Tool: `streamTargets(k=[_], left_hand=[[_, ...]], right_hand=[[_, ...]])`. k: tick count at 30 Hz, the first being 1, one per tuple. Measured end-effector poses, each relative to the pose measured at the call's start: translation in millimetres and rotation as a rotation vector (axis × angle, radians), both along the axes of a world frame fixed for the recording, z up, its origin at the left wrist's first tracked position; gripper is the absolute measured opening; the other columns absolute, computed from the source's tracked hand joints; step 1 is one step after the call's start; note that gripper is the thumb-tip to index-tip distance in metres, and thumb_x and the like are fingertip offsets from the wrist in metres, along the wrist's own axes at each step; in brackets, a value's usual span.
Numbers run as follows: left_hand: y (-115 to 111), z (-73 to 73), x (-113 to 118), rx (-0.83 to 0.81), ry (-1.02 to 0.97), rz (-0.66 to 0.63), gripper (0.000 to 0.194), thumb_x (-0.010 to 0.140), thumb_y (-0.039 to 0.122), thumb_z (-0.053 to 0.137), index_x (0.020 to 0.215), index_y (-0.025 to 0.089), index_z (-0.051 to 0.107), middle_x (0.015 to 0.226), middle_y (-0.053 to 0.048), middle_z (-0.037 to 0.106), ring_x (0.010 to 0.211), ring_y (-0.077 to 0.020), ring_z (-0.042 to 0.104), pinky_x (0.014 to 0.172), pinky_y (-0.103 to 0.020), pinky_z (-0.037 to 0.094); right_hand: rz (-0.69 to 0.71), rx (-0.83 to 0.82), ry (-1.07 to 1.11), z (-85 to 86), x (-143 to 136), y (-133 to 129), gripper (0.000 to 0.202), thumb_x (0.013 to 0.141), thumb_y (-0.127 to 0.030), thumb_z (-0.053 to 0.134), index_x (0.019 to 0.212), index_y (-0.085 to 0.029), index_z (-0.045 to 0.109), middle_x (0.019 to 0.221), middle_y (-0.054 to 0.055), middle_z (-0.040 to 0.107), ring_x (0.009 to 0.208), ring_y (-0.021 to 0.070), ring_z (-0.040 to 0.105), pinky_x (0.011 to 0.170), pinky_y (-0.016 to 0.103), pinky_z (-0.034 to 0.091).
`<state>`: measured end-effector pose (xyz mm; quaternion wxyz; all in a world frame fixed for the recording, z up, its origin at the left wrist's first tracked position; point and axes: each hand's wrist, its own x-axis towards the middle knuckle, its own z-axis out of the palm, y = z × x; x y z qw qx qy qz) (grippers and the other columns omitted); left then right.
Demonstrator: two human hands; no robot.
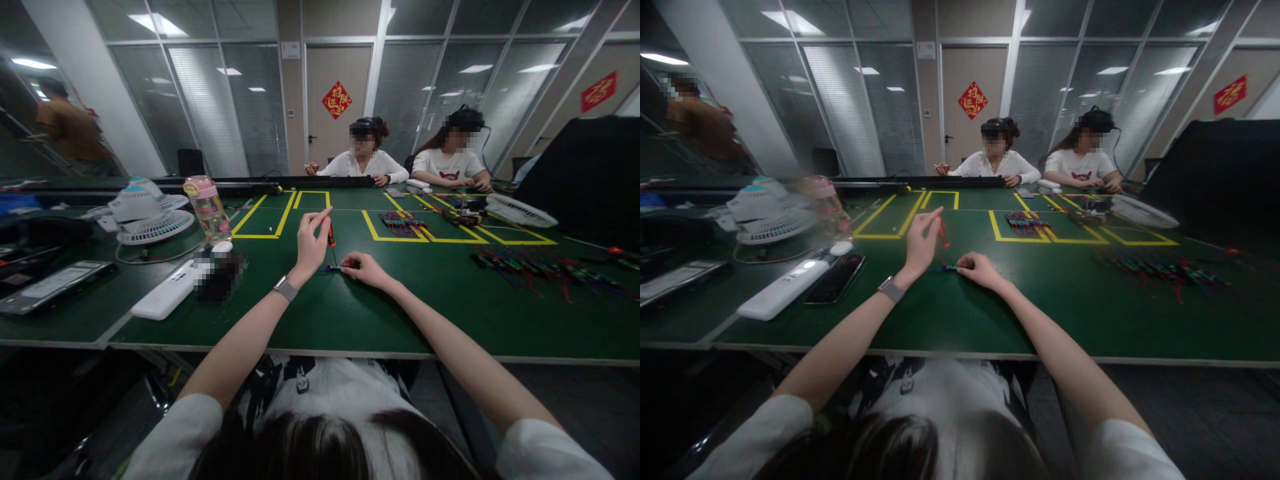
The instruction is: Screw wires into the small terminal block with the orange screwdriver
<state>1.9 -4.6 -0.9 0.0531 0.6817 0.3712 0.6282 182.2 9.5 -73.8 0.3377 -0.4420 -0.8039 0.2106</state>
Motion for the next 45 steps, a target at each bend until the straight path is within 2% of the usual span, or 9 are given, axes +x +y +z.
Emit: streamTargets(k=[4,9,12,16,19,28,34,40,45], left_hand=[[0.2,-0.2,0.2,0.014,0.006,-0.104,0.031,0.095,0.025,0.041,0.122,0.025,0.057,0.110,-0.005,0.062,0.102,-0.0153,0.057,0.091,-0.030,0.044],[-5.6,-0.2,1.8,0.038,0.001,-0.010,0.023,0.088,0.032,0.056,0.108,0.024,0.066,0.092,-0.003,0.060,0.086,-0.0151,0.057,0.083,-0.029,0.047],[-5.1,-0.3,2.0,0.019,-0.029,0.001,0.026,0.091,0.032,0.050,0.111,0.025,0.065,0.096,-0.004,0.058,0.090,-0.0146,0.057,0.086,-0.029,0.046],[2.4,-1.0,0.5,-0.064,-0.078,-0.152,0.033,0.094,0.020,0.039,0.121,0.024,0.058,0.120,-0.005,0.060,0.113,-0.0149,0.054,0.099,-0.031,0.041],[7.4,-1.8,-0.5,-0.120,-0.143,-0.209,0.035,0.093,0.017,0.038,0.122,0.022,0.057,0.121,-0.006,0.063,0.112,-0.0148,0.057,0.098,-0.032,0.043],[4.1,0.0,-1.2,-0.050,-0.103,0.064,0.020,0.085,0.027,0.060,0.102,0.021,0.068,0.093,-0.005,0.059,0.089,-0.0154,0.057,0.084,-0.028,0.046],[4.1,0.1,-0.5,-0.060,-0.085,-0.111,0.030,0.094,0.019,0.041,0.119,0.022,0.059,0.109,-0.005,0.063,0.101,-0.0152,0.058,0.092,-0.030,0.044],[-0.9,-0.5,0.8,0.027,0.000,0.069,0.022,0.089,0.031,0.055,0.105,0.022,0.066,0.092,-0.004,0.058,0.088,-0.0154,0.057,0.083,-0.029,0.046],[1.3,-0.4,0.2,0.002,0.004,-0.060,0.033,0.096,0.020,0.036,0.122,0.022,0.057,0.109,-0.006,0.060,0.102,-0.0147,0.056,0.090,-0.028,0.044]], right_hand=[[-0.004,0.009,-0.003,-0.5,0.2,0.2,0.018,0.074,-0.027,0.064,0.086,-0.014,0.068,0.077,0.004,0.064,0.068,0.0133,0.055,0.065,0.025,0.044],[0.003,0.004,-0.002,-0.3,0.1,-0.2,0.017,0.075,-0.026,0.063,0.086,-0.014,0.068,0.077,0.004,0.064,0.069,0.0137,0.056,0.067,0.026,0.044],[0.005,-0.006,0.008,-0.4,0.1,0.1,0.018,0.075,-0.027,0.063,0.086,-0.014,0.068,0.077,0.003,0.063,0.069,0.0136,0.056,0.066,0.026,0.044],[0.009,-0.008,-0.001,0.1,0.2,0.0,0.018,0.075,-0.027,0.063,0.087,-0.014,0.068,0.076,0.004,0.063,0.069,0.0138,0.055,0.066,0.026,0.044],[0.008,-0.009,-0.007,0.8,0.4,-0.5,0.018,0.075,-0.026,0.063,0.087,-0.014,0.068,0.075,0.003,0.062,0.068,0.0134,0.055,0.065,0.026,0.043],[-0.003,-0.002,-0.013,0.8,0.0,-0.8,0.017,0.075,-0.026,0.063,0.086,-0.014,0.068,0.075,0.003,0.062,0.067,0.0125,0.054,0.065,0.025,0.043],[0.008,-0.005,-0.005,0.5,0.5,-0.3,0.018,0.075,-0.026,0.063,0.086,-0.013,0.067,0.075,0.003,0.063,0.068,0.0131,0.056,0.065,0.025,0.044],[-0.007,-0.006,-0.002,2.9,-0.8,-2.6,0.016,0.074,-0.025,0.064,0.085,-0.014,0.068,0.077,0.004,0.063,0.069,0.0135,0.056,0.066,0.025,0.044],[0.002,0.000,-0.010,3.3,-0.5,-2.8,0.016,0.075,-0.025,0.063,0.086,-0.014,0.068,0.077,0.004,0.064,0.069,0.0135,0.056,0.065,0.026,0.044]])
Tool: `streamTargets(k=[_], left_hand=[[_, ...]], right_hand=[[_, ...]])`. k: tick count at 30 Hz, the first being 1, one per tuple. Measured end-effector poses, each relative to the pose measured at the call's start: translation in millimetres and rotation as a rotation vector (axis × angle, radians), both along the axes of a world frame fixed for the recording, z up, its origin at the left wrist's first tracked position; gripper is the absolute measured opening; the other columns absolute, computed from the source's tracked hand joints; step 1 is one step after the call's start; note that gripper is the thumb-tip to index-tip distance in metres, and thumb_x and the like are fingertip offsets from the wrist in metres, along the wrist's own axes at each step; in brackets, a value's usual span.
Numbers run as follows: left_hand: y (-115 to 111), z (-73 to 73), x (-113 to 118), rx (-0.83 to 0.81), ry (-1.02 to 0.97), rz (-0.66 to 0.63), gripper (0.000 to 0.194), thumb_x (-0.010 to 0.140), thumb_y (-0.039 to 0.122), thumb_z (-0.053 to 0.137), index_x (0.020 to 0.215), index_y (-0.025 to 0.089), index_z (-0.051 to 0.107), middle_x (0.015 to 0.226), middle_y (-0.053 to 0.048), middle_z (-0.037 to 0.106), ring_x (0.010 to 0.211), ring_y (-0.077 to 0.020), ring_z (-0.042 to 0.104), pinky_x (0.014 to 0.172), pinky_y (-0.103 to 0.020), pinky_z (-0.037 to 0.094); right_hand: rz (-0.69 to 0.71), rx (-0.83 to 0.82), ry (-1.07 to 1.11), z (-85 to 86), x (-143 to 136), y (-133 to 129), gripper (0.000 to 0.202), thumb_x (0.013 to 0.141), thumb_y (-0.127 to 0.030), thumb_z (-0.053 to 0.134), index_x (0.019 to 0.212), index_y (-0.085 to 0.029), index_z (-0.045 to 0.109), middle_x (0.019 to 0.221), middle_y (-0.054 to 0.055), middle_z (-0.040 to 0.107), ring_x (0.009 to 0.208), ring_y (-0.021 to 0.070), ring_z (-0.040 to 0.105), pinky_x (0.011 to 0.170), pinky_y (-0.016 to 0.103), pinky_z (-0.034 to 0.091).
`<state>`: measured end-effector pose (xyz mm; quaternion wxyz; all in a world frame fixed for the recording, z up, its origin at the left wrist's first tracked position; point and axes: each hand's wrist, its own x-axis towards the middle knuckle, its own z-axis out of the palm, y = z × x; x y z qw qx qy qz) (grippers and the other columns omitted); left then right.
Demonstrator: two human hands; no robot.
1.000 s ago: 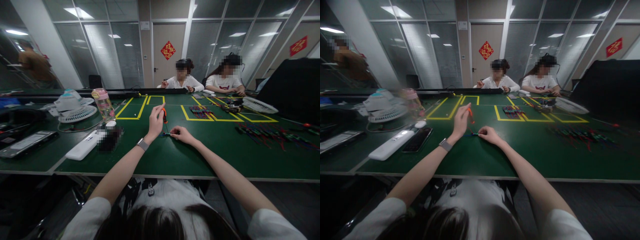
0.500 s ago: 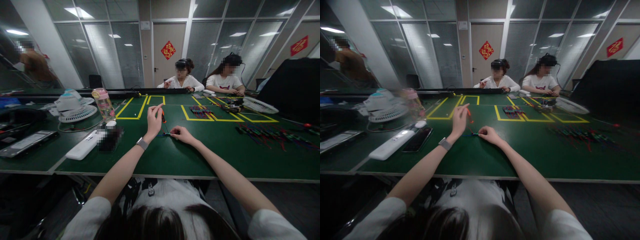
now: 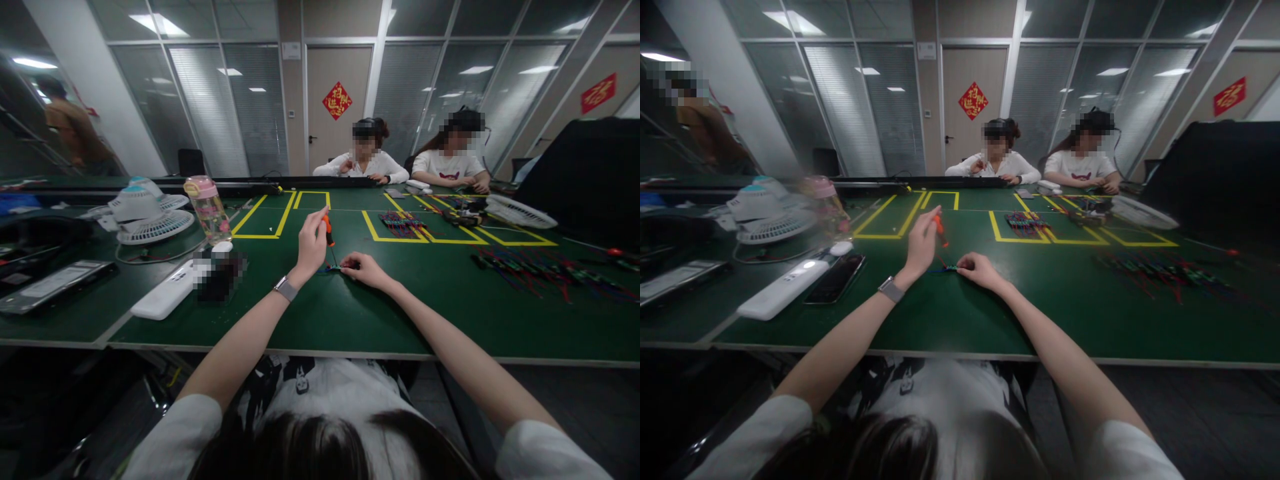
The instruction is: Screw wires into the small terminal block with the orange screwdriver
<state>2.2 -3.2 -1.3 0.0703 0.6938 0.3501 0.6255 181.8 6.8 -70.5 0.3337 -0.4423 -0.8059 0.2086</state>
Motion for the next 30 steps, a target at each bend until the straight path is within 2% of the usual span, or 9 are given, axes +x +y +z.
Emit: streamTargets(k=[3,7,9,13,18,21,25,27,30], left_hand=[[-1.7,0.2,1.0,0.012,-0.014,-0.042,0.028,0.094,0.023,0.044,0.118,0.022,0.058,0.105,-0.005,0.063,0.097,-0.0143,0.058,0.088,-0.028,0.045],[-3.7,0.7,1.6,0.032,0.020,0.058,0.022,0.089,0.030,0.054,0.107,0.023,0.065,0.094,-0.004,0.059,0.088,-0.0150,0.057,0.084,-0.028,0.046],[-2.2,0.8,1.2,0.008,0.024,0.066,0.025,0.093,0.030,0.047,0.111,0.023,0.063,0.098,-0.005,0.058,0.090,-0.0149,0.057,0.084,-0.028,0.046],[0.8,-0.1,0.3,-0.007,0.032,-0.041,0.033,0.097,0.023,0.035,0.123,0.023,0.055,0.113,-0.007,0.059,0.104,-0.0155,0.056,0.091,-0.030,0.044],[-1.0,-1.2,0.8,0.018,0.022,0.037,0.025,0.090,0.032,0.053,0.112,0.023,0.062,0.095,-0.004,0.059,0.088,-0.0151,0.057,0.083,-0.029,0.046],[-0.5,-0.4,0.5,-0.009,0.011,0.062,0.028,0.093,0.035,0.045,0.112,0.023,0.063,0.098,-0.006,0.057,0.091,-0.0158,0.056,0.086,-0.030,0.046],[0.9,0.4,-0.1,-0.009,0.016,-0.036,0.034,0.098,0.030,0.033,0.122,0.023,0.056,0.115,-0.007,0.059,0.107,-0.0164,0.054,0.094,-0.031,0.042],[0.0,0.1,0.2,0.004,0.006,-0.042,0.032,0.096,0.030,0.039,0.121,0.023,0.056,0.111,-0.007,0.061,0.102,-0.0159,0.056,0.090,-0.030,0.044],[-1.9,-0.8,0.8,0.012,-0.001,0.045,0.026,0.090,0.033,0.053,0.112,0.023,0.063,0.096,-0.005,0.060,0.088,-0.0155,0.056,0.083,-0.029,0.046]], right_hand=[[0.001,0.008,0.000,-0.8,0.5,1.0,0.017,0.075,-0.026,0.064,0.086,-0.014,0.068,0.077,0.004,0.064,0.069,0.0136,0.056,0.066,0.026,0.044],[0.001,0.001,0.001,-2.6,0.6,2.4,0.017,0.075,-0.026,0.064,0.086,-0.014,0.068,0.076,0.004,0.064,0.069,0.0136,0.056,0.065,0.026,0.044],[0.002,0.001,0.001,-3.0,0.5,2.6,0.017,0.075,-0.026,0.063,0.086,-0.014,0.068,0.076,0.004,0.064,0.069,0.0136,0.056,0.065,0.026,0.044],[-0.008,-0.003,-0.010,-1.9,0.0,1.6,0.017,0.075,-0.026,0.063,0.086,-0.014,0.068,0.076,0.004,0.064,0.068,0.0136,0.056,0.065,0.026,0.044],[-0.011,-0.012,-0.006,-0.9,-0.3,1.0,0.018,0.075,-0.026,0.063,0.086,-0.014,0.068,0.076,0.004,0.064,0.067,0.0131,0.055,0.064,0.025,0.044],[-0.010,-0.009,-0.005,-1.5,0.0,1.5,0.017,0.075,-0.026,0.063,0.086,-0.014,0.068,0.076,0.004,0.064,0.067,0.0129,0.055,0.064,0.025,0.044],[-0.004,-0.010,-0.004,-1.8,0.3,1.6,0.018,0.075,-0.027,0.063,0.087,-0.014,0.068,0.076,0.004,0.064,0.067,0.0128,0.055,0.064,0.025,0.044],[-0.006,-0.012,0.005,-1.8,0.2,1.5,0.018,0.075,-0.027,0.063,0.086,-0.014,0.068,0.077,0.004,0.064,0.067,0.0130,0.055,0.065,0.025,0.044],[-0.004,-0.010,0.014,-2.3,0.1,1.6,0.017,0.075,-0.026,0.064,0.086,-0.014,0.068,0.078,0.004,0.064,0.069,0.0134,0.056,0.066,0.026,0.045]])
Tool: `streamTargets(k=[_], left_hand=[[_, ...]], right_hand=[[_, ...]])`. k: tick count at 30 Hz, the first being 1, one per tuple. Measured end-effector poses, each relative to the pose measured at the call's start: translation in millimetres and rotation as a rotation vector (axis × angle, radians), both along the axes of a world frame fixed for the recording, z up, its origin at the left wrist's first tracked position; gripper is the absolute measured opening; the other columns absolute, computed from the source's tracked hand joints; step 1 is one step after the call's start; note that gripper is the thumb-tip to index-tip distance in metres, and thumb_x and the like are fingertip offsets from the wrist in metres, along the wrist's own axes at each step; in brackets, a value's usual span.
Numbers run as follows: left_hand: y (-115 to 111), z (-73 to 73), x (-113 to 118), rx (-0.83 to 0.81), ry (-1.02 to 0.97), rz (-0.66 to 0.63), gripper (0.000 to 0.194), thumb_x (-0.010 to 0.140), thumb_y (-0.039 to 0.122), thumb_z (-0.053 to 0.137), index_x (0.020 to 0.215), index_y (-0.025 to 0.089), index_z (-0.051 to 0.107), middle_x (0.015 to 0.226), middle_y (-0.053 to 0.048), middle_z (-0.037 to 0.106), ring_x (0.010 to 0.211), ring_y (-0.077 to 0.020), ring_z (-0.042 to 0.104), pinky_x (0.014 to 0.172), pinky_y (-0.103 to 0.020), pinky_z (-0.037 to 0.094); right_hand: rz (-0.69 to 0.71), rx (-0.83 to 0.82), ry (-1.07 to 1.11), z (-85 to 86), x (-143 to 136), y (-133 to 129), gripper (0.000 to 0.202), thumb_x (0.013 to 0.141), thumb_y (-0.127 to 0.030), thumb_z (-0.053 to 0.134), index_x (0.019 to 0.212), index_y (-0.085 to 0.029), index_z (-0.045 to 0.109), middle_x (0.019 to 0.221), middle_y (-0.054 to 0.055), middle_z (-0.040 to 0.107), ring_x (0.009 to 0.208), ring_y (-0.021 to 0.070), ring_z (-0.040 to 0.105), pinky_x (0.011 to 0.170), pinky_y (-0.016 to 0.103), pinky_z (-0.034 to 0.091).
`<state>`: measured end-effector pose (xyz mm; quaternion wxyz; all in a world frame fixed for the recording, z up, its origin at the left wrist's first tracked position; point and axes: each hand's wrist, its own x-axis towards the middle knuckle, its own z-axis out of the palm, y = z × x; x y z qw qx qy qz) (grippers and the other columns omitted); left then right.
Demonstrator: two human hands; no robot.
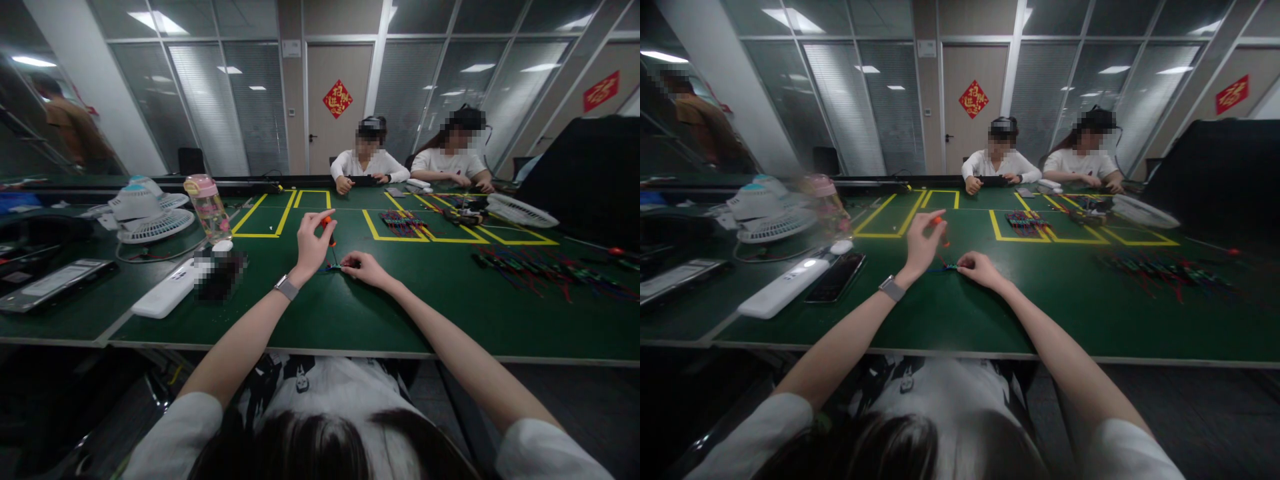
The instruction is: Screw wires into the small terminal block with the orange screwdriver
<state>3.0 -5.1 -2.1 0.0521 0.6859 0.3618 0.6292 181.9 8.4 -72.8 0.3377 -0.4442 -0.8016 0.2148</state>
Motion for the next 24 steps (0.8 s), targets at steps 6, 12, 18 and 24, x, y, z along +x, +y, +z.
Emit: streamTargets(k=[6,12,18,24], left_hand=[[6.2,-1.8,-0.8,-0.055,0.055,0.022,0.034,0.096,0.026,0.037,0.125,0.024,0.055,0.112,-0.008,0.058,0.105,-0.0184,0.053,0.094,-0.034,0.042],[5.8,-2.2,-0.9,-0.018,0.064,-0.041,0.032,0.093,0.024,0.046,0.123,0.025,0.055,0.106,-0.005,0.062,0.100,-0.0168,0.055,0.091,-0.032,0.043],[3.7,-1.7,-1.1,-0.031,0.046,0.063,0.026,0.091,0.033,0.050,0.112,0.025,0.063,0.096,-0.005,0.056,0.092,-0.0172,0.053,0.087,-0.032,0.044],[5.8,-2.5,-1.2,-0.031,0.002,-0.062,0.033,0.095,0.022,0.038,0.124,0.024,0.054,0.112,-0.006,0.061,0.104,-0.0167,0.054,0.093,-0.032,0.041]], right_hand=[[0.004,0.009,-0.001,-0.6,0.7,0.6,0.018,0.075,-0.027,0.063,0.086,-0.014,0.068,0.078,0.004,0.064,0.069,0.0133,0.055,0.066,0.026,0.045],[0.008,0.005,-0.015,0.6,0.4,0.3,0.018,0.075,-0.026,0.063,0.086,-0.013,0.067,0.077,0.004,0.063,0.068,0.0132,0.055,0.065,0.025,0.044],[0.003,0.005,-0.012,-1.0,0.8,1.2,0.017,0.075,-0.026,0.063,0.086,-0.014,0.068,0.078,0.004,0.064,0.069,0.0136,0.056,0.066,0.026,0.044],[0.008,0.008,-0.019,-0.4,0.9,0.8,0.017,0.075,-0.026,0.063,0.087,-0.014,0.068,0.076,0.003,0.063,0.068,0.0134,0.055,0.065,0.026,0.044]])
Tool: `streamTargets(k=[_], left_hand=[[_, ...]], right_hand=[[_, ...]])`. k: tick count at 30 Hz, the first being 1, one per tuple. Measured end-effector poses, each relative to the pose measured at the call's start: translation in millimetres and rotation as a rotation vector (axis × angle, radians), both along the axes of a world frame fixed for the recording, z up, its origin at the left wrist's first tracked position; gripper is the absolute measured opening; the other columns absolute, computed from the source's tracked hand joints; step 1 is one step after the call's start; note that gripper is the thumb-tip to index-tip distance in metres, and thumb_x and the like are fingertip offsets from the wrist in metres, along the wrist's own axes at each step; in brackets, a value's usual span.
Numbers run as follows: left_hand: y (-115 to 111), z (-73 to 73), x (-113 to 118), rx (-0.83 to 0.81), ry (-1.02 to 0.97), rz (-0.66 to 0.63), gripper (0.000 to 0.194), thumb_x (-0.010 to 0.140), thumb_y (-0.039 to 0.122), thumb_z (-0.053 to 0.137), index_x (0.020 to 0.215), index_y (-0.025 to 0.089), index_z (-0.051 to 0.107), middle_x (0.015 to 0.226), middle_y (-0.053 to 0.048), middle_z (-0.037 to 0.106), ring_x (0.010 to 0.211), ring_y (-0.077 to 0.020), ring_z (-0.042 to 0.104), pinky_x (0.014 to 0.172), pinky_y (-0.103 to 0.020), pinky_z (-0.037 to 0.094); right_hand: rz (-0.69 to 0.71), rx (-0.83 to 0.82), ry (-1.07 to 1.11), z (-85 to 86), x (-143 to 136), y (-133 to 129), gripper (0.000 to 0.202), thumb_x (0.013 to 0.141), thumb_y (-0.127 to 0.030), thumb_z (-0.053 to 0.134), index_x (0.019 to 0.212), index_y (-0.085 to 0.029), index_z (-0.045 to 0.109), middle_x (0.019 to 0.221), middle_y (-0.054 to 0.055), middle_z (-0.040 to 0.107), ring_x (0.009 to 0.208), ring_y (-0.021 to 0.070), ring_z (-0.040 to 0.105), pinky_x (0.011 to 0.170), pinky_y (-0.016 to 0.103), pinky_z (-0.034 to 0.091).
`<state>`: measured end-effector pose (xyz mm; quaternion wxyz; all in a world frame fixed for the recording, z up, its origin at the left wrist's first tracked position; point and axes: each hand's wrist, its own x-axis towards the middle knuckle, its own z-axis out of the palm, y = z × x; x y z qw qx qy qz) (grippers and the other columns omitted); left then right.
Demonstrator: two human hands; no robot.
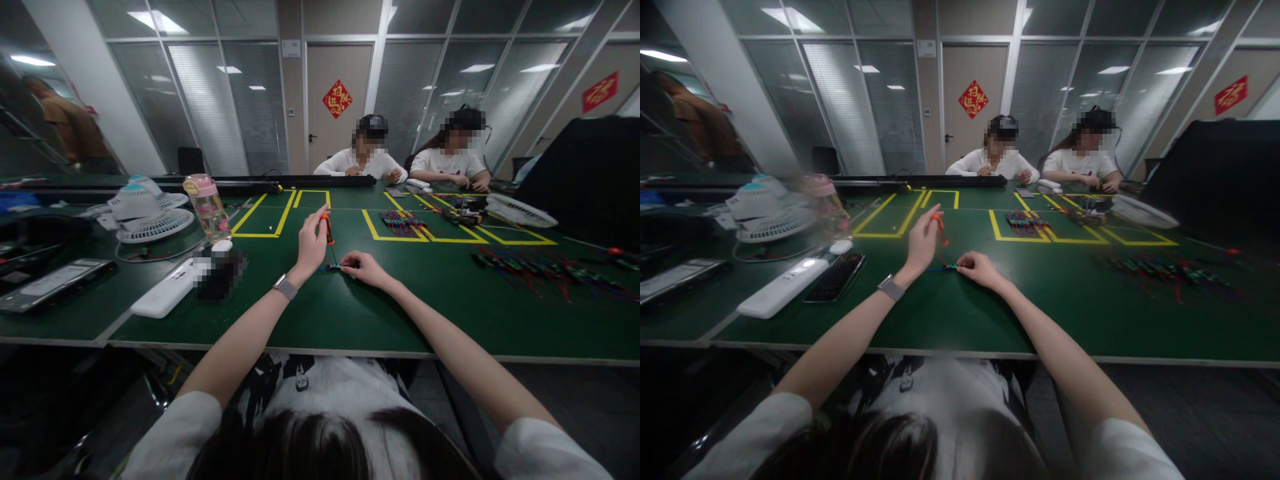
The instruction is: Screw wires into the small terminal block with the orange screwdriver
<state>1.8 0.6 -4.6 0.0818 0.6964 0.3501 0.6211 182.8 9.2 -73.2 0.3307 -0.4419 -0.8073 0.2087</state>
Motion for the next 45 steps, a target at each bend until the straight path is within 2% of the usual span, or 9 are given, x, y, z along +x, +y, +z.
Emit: streamTargets(k=[6,11,15,19,23,26,31,38,45], left_hand=[[-3.5,0.9,-0.2,0.002,0.015,0.149,0.024,0.089,0.031,0.053,0.110,0.024,0.064,0.093,-0.005,0.058,0.090,-0.0180,0.054,0.087,-0.033,0.043],[-2.0,1.1,0.7,-0.025,0.005,0.004,0.036,0.096,0.020,0.034,0.125,0.025,0.054,0.113,-0.006,0.058,0.106,-0.0161,0.053,0.094,-0.031,0.041],[-1.6,2.1,1.2,0.016,0.023,-0.012,0.031,0.094,0.024,0.042,0.122,0.023,0.055,0.105,-0.005,0.060,0.097,-0.0153,0.056,0.088,-0.029,0.044],[-2.4,9.5,-4.2,0.126,0.251,0.127,0.023,0.089,0.035,0.054,0.106,0.023,0.064,0.089,-0.004,0.056,0.086,-0.0173,0.054,0.082,-0.031,0.044],[-7.1,19.5,-10.4,0.314,0.657,0.280,0.037,0.093,0.031,0.043,0.125,0.016,0.054,0.104,-0.012,0.060,0.102,-0.0248,0.052,0.092,-0.040,0.036],[-10.8,22.0,-11.9,0.370,0.777,0.298,0.040,0.096,0.023,0.034,0.133,0.013,0.045,0.107,-0.013,0.061,0.103,-0.0240,0.053,0.094,-0.041,0.034],[-13.9,19.1,-11.8,0.418,0.793,0.324,0.037,0.095,0.031,0.038,0.127,0.016,0.052,0.099,-0.011,0.064,0.096,-0.0238,0.055,0.091,-0.040,0.035],[-18.4,18.8,-5.7,0.449,0.794,0.313,0.043,0.093,0.017,0.035,0.135,0.010,0.042,0.114,-0.012,0.060,0.105,-0.0239,0.052,0.098,-0.041,0.032],[-18.5,18.4,-6.6,0.455,0.824,0.352,0.034,0.094,0.029,0.041,0.122,0.015,0.054,0.105,-0.011,0.063,0.099,-0.0235,0.054,0.095,-0.041,0.036]], right_hand=[[0.005,0.008,0.007,1.0,0.0,-1.4,0.018,0.075,-0.028,0.063,0.086,-0.015,0.068,0.077,0.003,0.063,0.068,0.0132,0.055,0.065,0.026,0.044],[0.011,0.017,0.003,3.5,-0.1,-3.6,0.018,0.076,-0.029,0.063,0.087,-0.015,0.068,0.078,0.003,0.063,0.068,0.0131,0.054,0.065,0.025,0.043],[0.008,0.024,-0.010,3.4,-0.6,-3.2,0.018,0.076,-0.028,0.062,0.086,-0.015,0.068,0.077,0.003,0.063,0.068,0.0133,0.054,0.065,0.026,0.043],[0.005,0.021,-0.001,0.9,-0.4,-1.3,0.018,0.076,-0.028,0.062,0.086,-0.015,0.069,0.076,0.004,0.063,0.068,0.0133,0.055,0.064,0.026,0.043],[0.001,0.022,0.003,-0.3,-0.2,-0.9,0.018,0.076,-0.029,0.063,0.086,-0.016,0.069,0.076,0.003,0.064,0.068,0.0136,0.055,0.065,0.026,0.044],[0.000,0.020,0.008,0.3,-0.5,-1.6,0.018,0.076,-0.030,0.063,0.086,-0.016,0.069,0.075,0.003,0.063,0.067,0.0134,0.055,0.064,0.026,0.044],[0.007,0.019,0.010,0.6,-0.3,-1.6,0.019,0.076,-0.030,0.063,0.087,-0.015,0.068,0.078,0.004,0.063,0.068,0.0134,0.055,0.065,0.026,0.043],[0.016,0.025,0.008,0.9,-0.1,-1.3,0.019,0.076,-0.029,0.062,0.087,-0.014,0.068,0.077,0.004,0.062,0.068,0.0139,0.055,0.065,0.026,0.043],[0.025,0.029,0.009,-0.6,0.3,0.1,0.019,0.077,-0.029,0.062,0.087,-0.014,0.068,0.076,0.003,0.062,0.068,0.0137,0.055,0.065,0.026,0.043]])
